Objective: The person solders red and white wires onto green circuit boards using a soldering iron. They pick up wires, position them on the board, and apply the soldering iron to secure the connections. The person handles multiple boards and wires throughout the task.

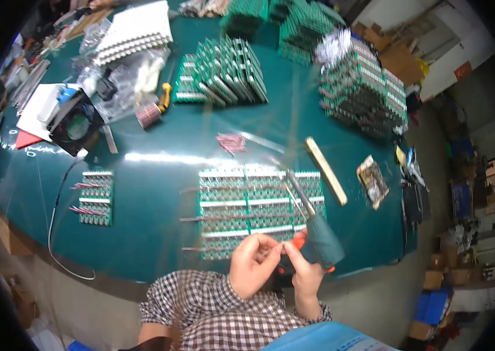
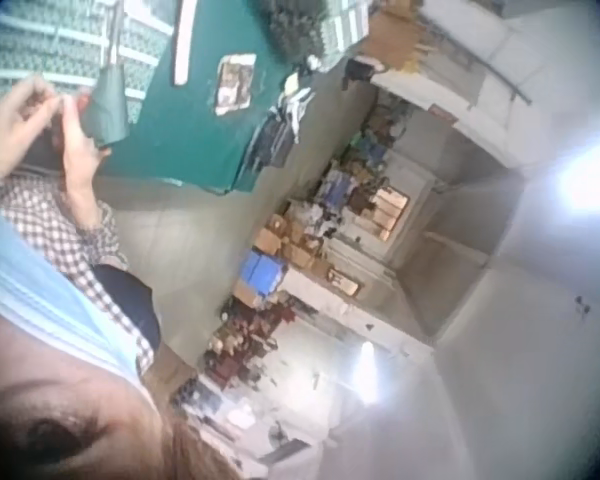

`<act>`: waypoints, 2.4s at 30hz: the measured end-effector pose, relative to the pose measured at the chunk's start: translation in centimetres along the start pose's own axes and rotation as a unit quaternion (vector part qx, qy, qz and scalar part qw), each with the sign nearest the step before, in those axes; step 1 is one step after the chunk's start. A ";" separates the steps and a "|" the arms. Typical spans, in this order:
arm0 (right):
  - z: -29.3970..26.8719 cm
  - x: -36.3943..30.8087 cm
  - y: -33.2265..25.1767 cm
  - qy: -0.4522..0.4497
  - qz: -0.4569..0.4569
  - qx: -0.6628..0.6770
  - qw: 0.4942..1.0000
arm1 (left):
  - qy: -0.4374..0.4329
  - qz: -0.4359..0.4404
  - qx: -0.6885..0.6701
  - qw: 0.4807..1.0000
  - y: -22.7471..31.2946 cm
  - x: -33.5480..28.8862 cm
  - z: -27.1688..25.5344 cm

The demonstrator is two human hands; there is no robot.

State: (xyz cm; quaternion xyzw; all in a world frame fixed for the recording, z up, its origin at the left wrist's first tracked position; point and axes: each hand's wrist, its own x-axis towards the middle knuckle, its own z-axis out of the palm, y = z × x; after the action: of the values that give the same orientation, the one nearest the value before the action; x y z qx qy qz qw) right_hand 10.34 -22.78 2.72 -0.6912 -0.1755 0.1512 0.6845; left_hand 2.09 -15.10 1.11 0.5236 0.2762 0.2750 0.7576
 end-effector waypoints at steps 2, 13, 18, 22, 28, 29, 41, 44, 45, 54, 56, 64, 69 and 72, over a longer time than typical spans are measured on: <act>0.0 0.0 -0.1 0.003 -0.027 -0.023 0.999 | -0.015 -0.004 -0.014 1.000 -0.6 0.1 -0.1; 1.3 -1.4 -1.1 0.018 0.006 -0.009 1.000 | -0.010 0.080 0.046 0.996 0.1 -0.7 -1.2; 1.8 -1.2 -0.4 -0.005 -0.028 0.010 1.000 | 0.022 0.063 -0.027 0.997 0.4 -1.1 -1.6; 1.2 -0.8 -0.3 0.009 -0.046 0.032 0.998 | 0.002 0.060 -0.016 0.998 0.3 -0.7 -1.1; 1.2 -0.9 -0.6 -0.002 -0.017 0.051 0.999 | 0.005 0.063 0.002 0.998 0.5 -0.9 -1.1; 1.2 -0.9 -0.7 -0.001 -0.015 0.054 0.998 | 0.008 0.062 0.002 0.998 0.3 -0.9 -1.1; 1.7 -1.4 -0.8 0.019 -0.022 0.028 0.999 | 0.016 0.042 -0.056 0.997 -0.1 -1.2 -1.0; 1.3 -1.4 -0.7 0.008 -0.010 0.032 0.999 | 0.014 0.064 -0.051 0.997 0.2 -1.2 -1.1; 1.6 -1.5 -0.8 0.009 0.006 0.049 0.999 | 0.014 0.065 -0.050 0.997 0.2 -1.2 -1.4; -0.2 -1.1 -1.3 0.001 0.022 0.083 0.996 | -0.028 0.057 0.021 0.998 1.5 -0.9 -3.2; -2.6 -0.6 -1.0 0.005 0.056 0.121 0.991 | -0.037 0.056 0.059 0.996 2.7 -0.4 -4.2; -7.6 0.2 -1.7 -0.088 0.165 0.242 0.952 | -0.047 -0.052 0.000 0.998 3.4 0.4 -6.4; -8.8 -0.5 -0.4 -0.105 0.190 0.275 0.937 | -0.037 -0.075 -0.025 0.996 2.0 1.1 -4.5; -8.7 -0.6 0.1 -0.095 0.205 0.273 0.935 | -0.022 -0.077 -0.003 0.997 1.8 1.2 -4.0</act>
State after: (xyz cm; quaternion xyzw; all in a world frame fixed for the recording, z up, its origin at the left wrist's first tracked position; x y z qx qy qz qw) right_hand 13.71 -30.78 2.80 -0.4813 -0.0461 0.3957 0.7808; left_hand -0.11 -11.16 1.42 0.5048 0.2978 0.2047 0.7840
